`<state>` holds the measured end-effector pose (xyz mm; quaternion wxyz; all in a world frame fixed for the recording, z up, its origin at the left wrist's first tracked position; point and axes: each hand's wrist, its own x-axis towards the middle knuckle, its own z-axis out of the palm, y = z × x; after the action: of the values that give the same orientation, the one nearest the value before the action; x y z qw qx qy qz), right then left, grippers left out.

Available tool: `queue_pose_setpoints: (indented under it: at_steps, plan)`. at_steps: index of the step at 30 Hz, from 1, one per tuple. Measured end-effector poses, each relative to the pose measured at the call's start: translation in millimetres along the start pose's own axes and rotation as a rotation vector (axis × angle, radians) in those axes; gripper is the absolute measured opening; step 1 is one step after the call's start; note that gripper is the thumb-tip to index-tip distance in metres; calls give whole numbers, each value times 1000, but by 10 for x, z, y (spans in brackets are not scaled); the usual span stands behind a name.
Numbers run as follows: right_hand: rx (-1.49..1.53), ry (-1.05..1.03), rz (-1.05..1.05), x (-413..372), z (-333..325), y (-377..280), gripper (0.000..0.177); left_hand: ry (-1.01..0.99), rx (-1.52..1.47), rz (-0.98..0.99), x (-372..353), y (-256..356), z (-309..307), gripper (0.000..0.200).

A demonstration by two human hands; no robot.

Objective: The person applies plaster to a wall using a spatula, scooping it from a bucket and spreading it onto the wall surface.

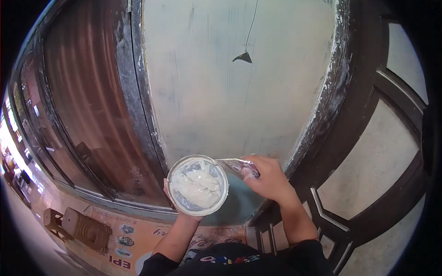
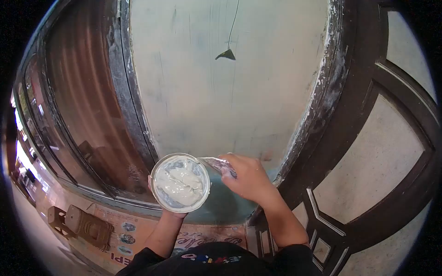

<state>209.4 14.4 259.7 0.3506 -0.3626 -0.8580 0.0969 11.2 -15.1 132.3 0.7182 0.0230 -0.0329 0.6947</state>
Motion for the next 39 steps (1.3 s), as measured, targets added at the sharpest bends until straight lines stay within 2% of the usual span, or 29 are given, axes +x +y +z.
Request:
queue_pose_setpoints:
  at_steps: [4, 6, 7, 10, 16, 22, 25, 27, 29, 31, 32, 34, 35, 37, 39]
  plan:
    - [-55, -45, -27, -36, 61, 27, 29, -101, 67, 34, 11, -57, -41, 84]
    - [-74, 121, -37, -18, 83, 80, 28, -59, 58, 26, 2, -48, -21, 83]
    - [-74, 124, -42, -4, 89, 108, 28, -69, 49, 21, 5, -59, -21, 83]
    - [-132, 37, 11, 2, 135, 128, 27, -89, 46, 25, 9, -64, -4, 84]
    - [-134, -64, -92, -9, 221, 189, 29, -111, 41, 64, 34, -74, -33, 83]
    - [-28, -129, -121, 23, 147, 233, 32, -97, 129, 116, 98, -22, -88, 78]
    - [122, -191, -90, 154, -17, 261, 34, -63, 118, 125, 148, -7, -177, 78]
    - [-112, -78, -146, 448, -360, 151, 35, -45, 107, 102, 145, 9, -149, 78]
    - [-150, 175, -324, 854, -694, 139, 33, -77, 86, 92, 176, 20, -193, 78]
    - [-249, 379, -353, 1348, -1156, -186, 29, -65, 84, 100, 210, 16, -284, 78]
    - [-507, 521, -546, 1702, -1436, -194, 23, -76, 85, 102, 215, 14, -321, 78]
    - [-606, 751, -594, 2337, -1860, -443, 21, -50, 84, 99, 209, 21, -389, 78]
    - [-781, 870, -578, 2664, -2062, -536, 15, -21, 103, 130, 229, 2, -453, 78]
    - [-821, 944, -525, 3172, -2287, -854, 22, -9, 116, 151, 235, -22, -560, 78]
    - [-839, 978, -510, 3664, -2501, -926, 22, -12, 94, 156, 270, -55, -660, 77]
